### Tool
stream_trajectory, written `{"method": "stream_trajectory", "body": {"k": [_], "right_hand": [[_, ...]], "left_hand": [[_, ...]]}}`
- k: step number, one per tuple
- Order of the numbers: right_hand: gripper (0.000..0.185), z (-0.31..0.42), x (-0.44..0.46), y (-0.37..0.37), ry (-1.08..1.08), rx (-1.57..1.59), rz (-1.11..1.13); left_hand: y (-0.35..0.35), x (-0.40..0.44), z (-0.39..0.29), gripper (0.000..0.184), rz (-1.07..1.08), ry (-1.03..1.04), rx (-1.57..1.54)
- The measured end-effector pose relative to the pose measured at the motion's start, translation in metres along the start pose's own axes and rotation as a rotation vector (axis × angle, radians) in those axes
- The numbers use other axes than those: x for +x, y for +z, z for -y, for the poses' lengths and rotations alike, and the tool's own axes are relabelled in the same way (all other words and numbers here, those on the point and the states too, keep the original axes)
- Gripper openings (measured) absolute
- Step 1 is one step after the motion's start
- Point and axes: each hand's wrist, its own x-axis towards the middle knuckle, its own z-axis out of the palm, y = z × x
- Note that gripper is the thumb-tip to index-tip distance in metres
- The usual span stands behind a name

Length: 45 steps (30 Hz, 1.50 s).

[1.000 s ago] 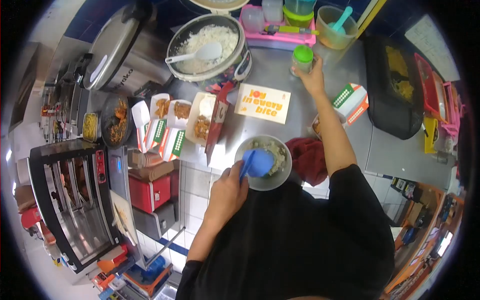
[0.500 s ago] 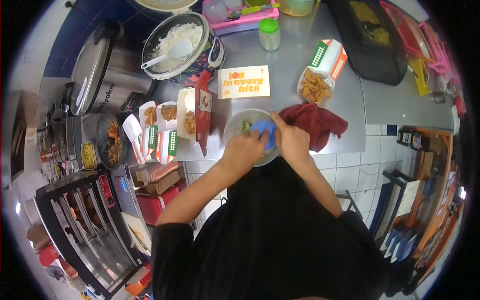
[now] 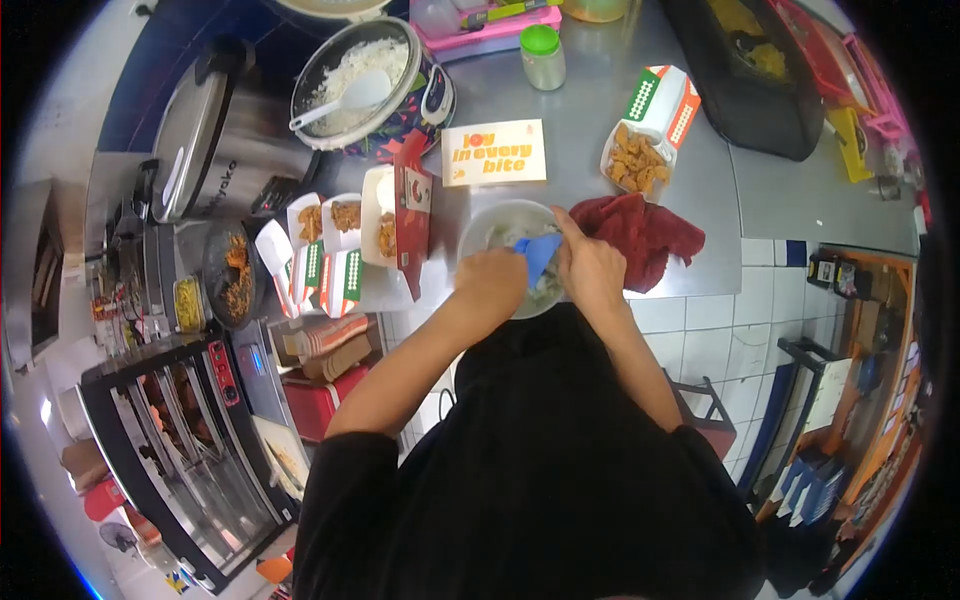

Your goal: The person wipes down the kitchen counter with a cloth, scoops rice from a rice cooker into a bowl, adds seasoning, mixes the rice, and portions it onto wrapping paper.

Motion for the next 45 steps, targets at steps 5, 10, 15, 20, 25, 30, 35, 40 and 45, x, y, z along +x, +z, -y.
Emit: {"method": "stream_trajectory", "body": {"k": [5, 10, 15, 20, 25, 30, 35, 40, 45], "right_hand": [[0.049, -0.007, 0.008, -0.005, -0.028, 0.034, 0.005], [0.050, -0.006, 0.015, -0.005, -0.056, -0.013, 0.043], [0.050, -0.009, 0.013, -0.001, -0.051, -0.021, 0.040], [0.050, -0.012, 0.015, -0.005, -0.066, 0.000, 0.061], [0.051, -0.010, 0.018, 0.001, -0.036, -0.014, 0.029], [0.051, -0.010, 0.018, -0.001, -0.046, 0.016, 0.063], [0.050, -0.013, 0.023, -0.004, -0.027, 0.054, 0.029], [0.051, -0.007, 0.026, -0.003, -0.085, 0.021, 0.088], [0.052, -0.006, 0.028, -0.006, -0.049, 0.002, 0.049]], "left_hand": [[-0.017, -0.013, -0.002, 0.016, -0.089, -0.215, -0.009], [-0.015, -0.005, 0.007, 0.017, 0.046, -0.063, 0.098], [-0.013, -0.018, -0.004, 0.019, 0.105, 0.002, 0.031], [-0.018, -0.005, 0.008, 0.021, -0.022, -0.116, 0.030], [0.010, -0.011, -0.021, 0.045, -0.104, -0.181, 0.076], [0.006, -0.026, -0.004, 0.048, -0.163, -0.301, 0.013], [0.010, -0.031, 0.002, 0.049, -0.178, -0.075, -0.067], [0.008, 0.000, 0.012, 0.045, -0.448, 0.243, 0.097], [0.010, -0.017, 0.003, 0.041, -0.257, -0.231, 0.288]]}}
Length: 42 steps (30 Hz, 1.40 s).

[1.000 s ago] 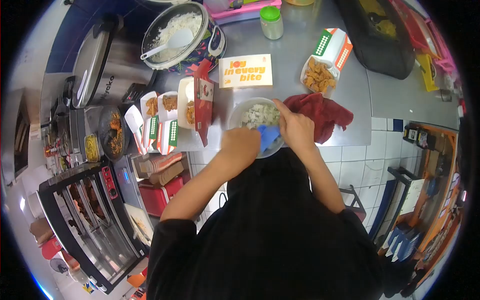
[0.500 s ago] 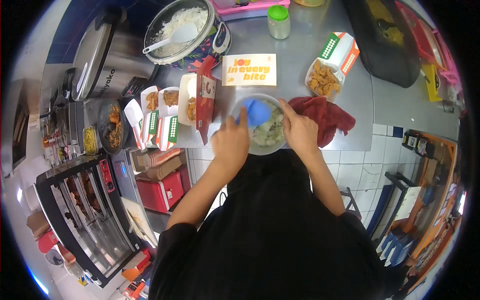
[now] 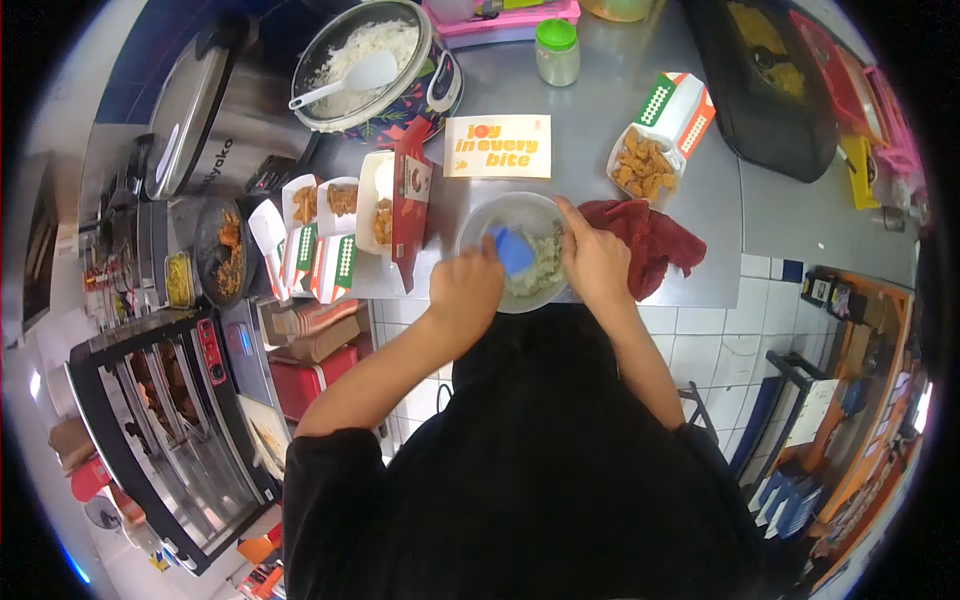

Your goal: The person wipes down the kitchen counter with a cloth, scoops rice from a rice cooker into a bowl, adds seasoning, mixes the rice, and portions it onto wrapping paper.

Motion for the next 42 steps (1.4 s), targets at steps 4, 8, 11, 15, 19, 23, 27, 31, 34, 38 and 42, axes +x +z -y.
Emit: {"method": "stream_trajectory", "body": {"k": [4, 8, 11, 15, 19, 23, 27, 31, 34, 38, 42], "right_hand": [[0.037, 0.001, 0.003, -0.010, 0.072, 0.012, 0.041], [0.051, -0.020, 0.056, -0.046, 0.135, 0.190, 0.049], [0.076, -0.045, 0.147, -0.036, 0.088, 0.359, -0.139], [0.102, -0.094, 0.271, 0.055, -0.100, 0.410, -0.364], [0.105, -0.069, 0.306, 0.062, -0.197, 0.674, -0.334], [0.096, -0.063, 0.304, 0.053, -0.057, 0.612, -0.279], [0.085, -0.033, 0.234, -0.042, -0.300, 0.296, -0.470], [0.086, 0.038, 0.118, -0.152, -0.275, -0.408, 0.243], [0.079, 0.076, 0.058, -0.152, -0.475, -0.662, 0.459], [0.070, 0.095, 0.029, -0.112, -0.591, -0.783, 0.387], [0.069, 0.127, 0.024, -0.096, -0.606, -0.885, 0.458]], "left_hand": [[-0.060, -0.006, 0.017, 0.036, 0.191, -0.014, -0.167], [-0.054, -0.020, 0.035, 0.031, 0.147, -0.178, -0.341], [-0.040, -0.022, 0.026, 0.031, 0.217, -0.219, -0.387], [-0.047, -0.037, 0.023, 0.033, 0.180, -0.342, -0.492], [-0.081, -0.063, 0.058, 0.036, 0.032, -0.512, -0.765], [-0.063, -0.081, 0.069, 0.040, 0.101, -0.692, -1.531], [-0.058, -0.093, 0.067, 0.041, -0.039, -0.871, -1.934], [-0.058, -0.092, 0.082, 0.042, -0.253, -0.892, -2.106], [-0.051, -0.084, 0.093, 0.041, -0.271, -0.808, -2.154], [-0.047, -0.078, 0.099, 0.043, -0.266, -0.666, -2.196], [-0.045, -0.085, 0.100, 0.044, -0.244, -0.598, -2.213]]}}
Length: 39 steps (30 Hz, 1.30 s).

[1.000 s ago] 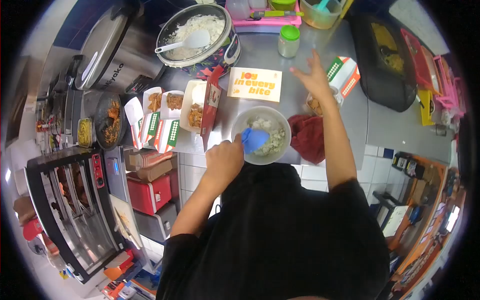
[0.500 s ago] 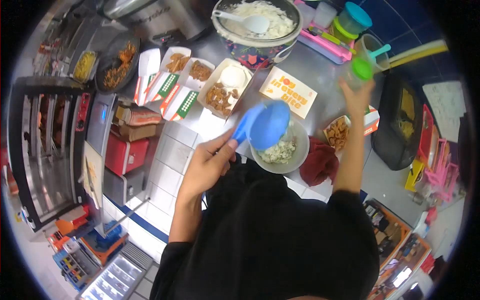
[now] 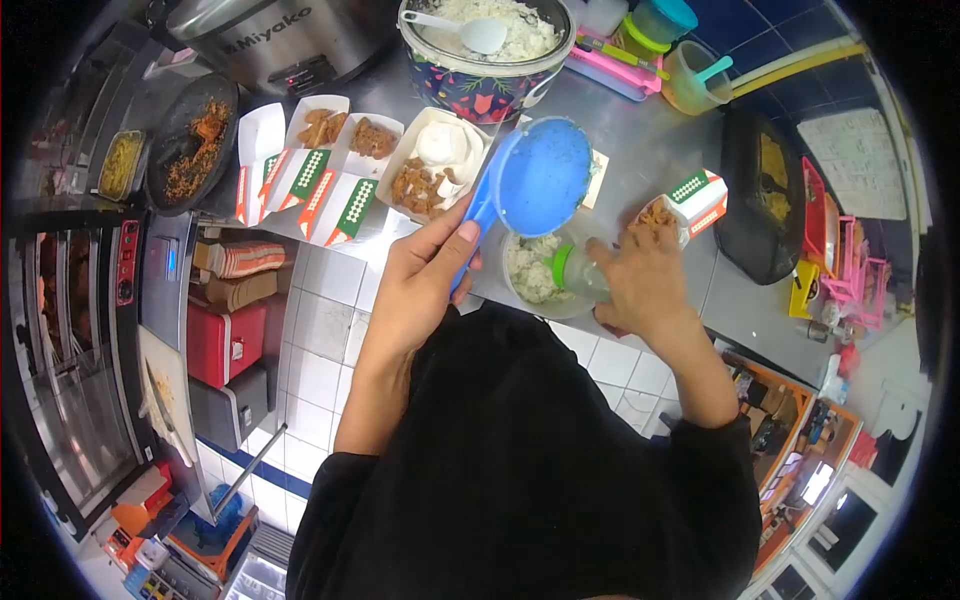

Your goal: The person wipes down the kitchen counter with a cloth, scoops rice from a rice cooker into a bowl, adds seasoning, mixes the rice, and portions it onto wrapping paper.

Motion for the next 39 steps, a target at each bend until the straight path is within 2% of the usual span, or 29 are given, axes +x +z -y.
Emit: {"method": "stream_trajectory", "body": {"k": [5, 10, 14, 16, 17, 19, 20, 21, 22, 24, 25, 27, 28, 30, 32, 33, 35, 36, 37, 39], "right_hand": [[0.069, 0.008, 0.003, 0.000, 0.030, -0.120, -0.009], [0.069, 0.003, -0.004, 0.010, -0.049, -0.069, 0.054], [0.075, -0.026, -0.025, 0.009, 0.020, 0.108, 0.089], [0.074, -0.051, -0.035, 0.014, -0.053, 0.345, 0.016], [0.074, -0.066, -0.036, 0.024, -0.034, 0.342, -0.009], [0.075, -0.093, -0.034, 0.059, -0.190, 1.025, 0.042], [0.079, -0.101, -0.038, 0.074, -0.143, 1.234, 0.087], [0.079, -0.106, -0.043, 0.081, -0.141, 1.230, 0.058], [0.083, -0.111, -0.047, 0.088, 0.007, 1.476, 0.129], [0.094, -0.130, -0.029, 0.146, -0.168, 1.776, -0.053], [0.094, -0.138, -0.020, 0.146, -0.180, 1.785, -0.075], [0.090, -0.159, 0.006, 0.145, 0.019, 1.923, -0.136], [0.089, -0.163, 0.027, 0.153, 0.184, 1.909, -0.412], [0.089, -0.182, 0.084, 0.160, 0.178, 1.818, -0.650], [0.089, -0.196, 0.134, 0.167, 0.320, 1.628, -0.762], [0.086, -0.213, 0.175, 0.213, 0.305, 1.413, -0.867], [0.090, -0.215, 0.205, 0.224, 0.363, 1.339, -0.891], [0.090, -0.208, 0.206, 0.225, 0.373, 1.354, -0.866], [0.088, -0.203, 0.202, 0.218, 0.419, 1.336, -0.898], [0.086, -0.183, 0.182, 0.205, 0.461, 1.317, -0.910]], "left_hand": [[-0.010, -0.008, 0.003, 0.045, 0.002, -0.007, -0.015], [-0.013, -0.010, 0.007, 0.043, -0.019, -0.030, -0.013], [-0.010, -0.010, 0.009, 0.043, -0.010, -0.021, 0.001], [-0.004, -0.005, 0.011, 0.043, -0.052, -0.041, 0.004], [-0.001, -0.003, 0.010, 0.043, -0.032, -0.021, 0.016], [0.009, -0.001, 0.010, 0.043, -0.032, -0.021, -0.045], [0.016, 0.001, 0.012, 0.044, -0.065, -0.012, -0.057], [0.021, 0.003, 0.012, 0.044, -0.049, 0.008, -0.047], [0.023, 0.003, 0.013, 0.043, -0.049, -0.022, -0.048], [0.025, 0.005, 0.017, 0.043, -0.040, -0.056, -0.042], [0.029, 0.006, 0.019, 0.043, -0.036, -0.045, -0.021], [0.035, 0.008, 0.022, 0.043, -0.056, -0.079, 0.038], [0.038, 0.009, 0.023, 0.044, -0.050, -0.120, 0.061], [0.048, 0.009, 0.023, 0.042, -0.028, -0.163, 0.244], [0.056, 0.009, 0.028, 0.044, -0.011, -0.211, 0.526], [0.056, 0.010, 0.035, 0.044, -0.015, -0.237, 0.550], [0.056, 0.010, 0.054, 0.046, 0.032, 0.164, 1.055], [0.065, 0.007, 0.050, 0.047, 0.051, 0.166, 1.272], [0.077, 0.006, 0.048, 0.047, 0.053, 0.138, 1.269], [0.101, 0.006, 0.053, 0.051, 0.043, 0.082, 1.785]]}}
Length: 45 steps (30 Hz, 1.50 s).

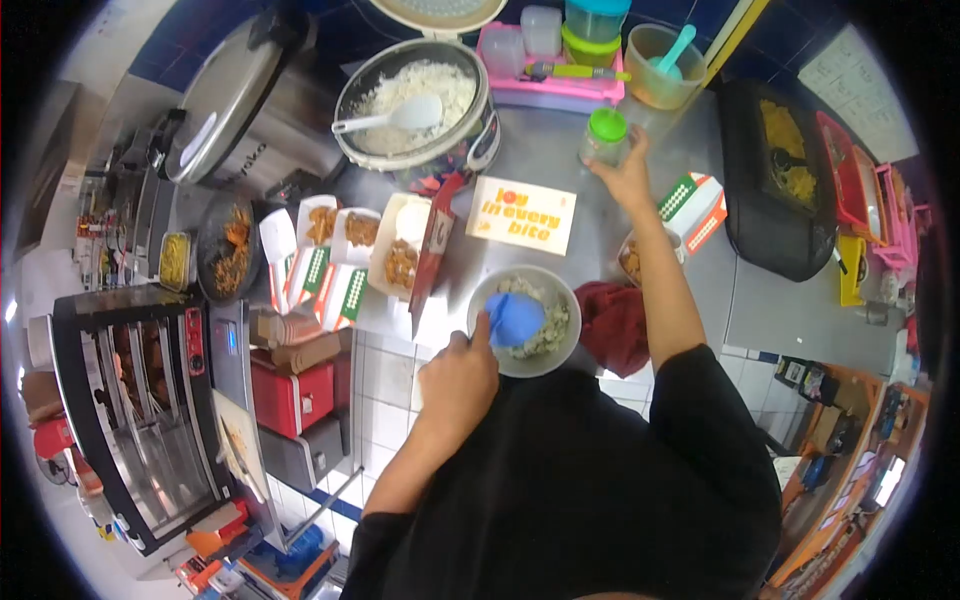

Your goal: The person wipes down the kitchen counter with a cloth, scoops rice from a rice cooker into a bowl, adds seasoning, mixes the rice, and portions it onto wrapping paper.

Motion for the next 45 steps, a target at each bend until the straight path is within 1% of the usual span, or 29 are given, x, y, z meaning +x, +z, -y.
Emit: {"method": "stream_trajectory", "body": {"k": [2, 4, 5, 6, 7, 8, 9, 10, 12, 14, 15, 17, 18, 20, 21, 22, 24, 26, 28, 32, 34, 35, 37, 38, 40, 41, 43, 44, 45], "right_hand": [[0.072, 0.038, -0.051, -0.016, -0.051, -0.263, -0.238], [0.058, 0.127, -0.122, -0.043, 0.245, -0.408, 0.198], [0.053, 0.136, -0.157, -0.046, 0.220, -0.497, 0.372], [0.047, 0.139, -0.185, -0.046, 0.197, -0.578, 0.538], [0.041, 0.130, -0.206, -0.039, 0.232, -0.584, 0.486], [0.036, 0.119, -0.225, -0.030, 0.273, -0.590, 0.434], [0.029, 0.113, -0.236, -0.025, 0.213, -0.578, 0.334], [0.029, 0.117, -0.238, -0.025, 0.226, -0.579, 0.322], [0.038, 0.128, -0.238, -0.022, 0.147, -0.500, 0.332], [0.043, 0.125, -0.241, -0.020, 0.139, -0.515, 0.322], [0.042, 0.123, -0.240, -0.020, 0.145, -0.523, 0.316], [0.042, 0.121, -0.239, -0.015, 0.159, -0.520, 0.304], [0.042, 0.120, -0.241, -0.010, 0.184, -0.510, 0.264], [0.043, 0.117, -0.249, -0.003, 0.210, -0.500, 0.249], [0.043, 0.114, -0.250, 0.001, 0.208, -0.459, 0.183], [0.044, 0.112, -0.251, 0.003, 0.203, -0.419, 0.121], [0.045, 0.115, -0.255, 0.002, 0.205, -0.400, 0.137], [0.045, 0.115, -0.258, 0.004, 0.198, -0.373, 0.153], [0.044, 0.111, -0.265, 0.006, 0.185, -0.307, 0.087], [0.044, 0.111, -0.269, 0.005, 0.177, -0.330, 0.135], [0.045, 0.111, -0.267, 0.002, 0.167, -0.369, 0.173], [0.045, 0.111, -0.266, 0.001, 0.157, -0.365, 0.177], [0.045, 0.110, -0.266, -0.001, 0.172, -0.375, 0.183], [0.045, 0.112, -0.264, -0.003, 0.177, -0.374, 0.179], [0.038, 0.119, -0.258, -0.011, 0.287, -0.347, 0.183], [0.038, 0.117, -0.258, -0.013, 0.288, -0.347, 0.180], [0.038, 0.115, -0.257, -0.016, 0.234, -0.361, 0.219], [0.038, 0.114, -0.256, -0.017, 0.233, -0.360, 0.213], [0.037, 0.113, -0.255, -0.017, 0.197, -0.377, 0.242]], "left_hand": [[0.033, 0.014, -0.013, 0.057, -0.068, 0.015, 0.084], [0.069, 0.031, -0.018, 0.057, -0.205, 0.094, 0.195], [0.070, 0.027, -0.019, 0.057, -0.201, 0.090, 0.194], [0.069, 0.023, -0.019, 0.056, -0.102, 0.184, 0.125], [0.066, 0.020, -0.019, 0.055, 0.001, 0.286, 0.060], [0.055, 0.015, -0.015, 0.055, 0.014, 0.303, 0.070], [0.036, 0.010, -0.010, 0.053, 0.098, 0.344, 0.074], [0.021, 0.008, -0.009, 0.052, 0.179, 0.381, 0.077], [0.019, 0.028, -0.011, 0.049, 0.158, 0.386, 0.092], [0.045, 0.047, -0.007, 0.049, -0.144, 0.485, 0.300], [0.057, 0.045, -0.004, 0.049, -0.142, 0.486, 0.299], [0.068, 0.042, 0.009, 0.046, -0.153, 0.266, 0.534], [0.063, 0.041, 0.013, 0.046, -0.145, 0.270, 0.543], [0.047, 0.037, 0.017, 0.034, 0.132, 0.276, 0.539], [0.041, 0.043, 0.018, 0.023, 0.270, 0.306, 0.470], [0.034, 0.048, 0.016, 0.023, 0.273, 0.292, 0.460], [0.025, 0.057, 0.013, 0.020, 0.432, 0.325, 0.240], [0.037, 0.068, 0.011, 0.020, 0.450, 0.233, 0.176], [0.051, 0.078, 0.015, 0.020, 0.661, 0.215, 0.070], [0.093, 0.079, 0.029, 0.024, 0.706, 0.203, -0.171], [0.093, 0.076, 0.015, 0.022, 0.669, -0.273, -0.575], [0.094, 0.067, 0.008, 0.022, 0.660, -0.278, -0.578], [0.088, 0.031, -0.010, 0.028, 0.193, 0.148, 0.018], [0.080, 0.019, -0.015, 0.028, 0.195, 0.153, 0.021], [0.059, 0.003, -0.019, 0.045, 0.071, 0.240, 0.173], [0.048, 0.001, -0.015, 0.045, 0.071, 0.243, 0.174], [0.031, 0.004, -0.005, 0.056, -0.033, 0.329, 0.201], [0.034, 0.010, -0.006, 0.056, -0.037, 0.333, 0.204], [0.045, 0.016, -0.006, 0.057, -0.146, 0.223, 0.224]]}}
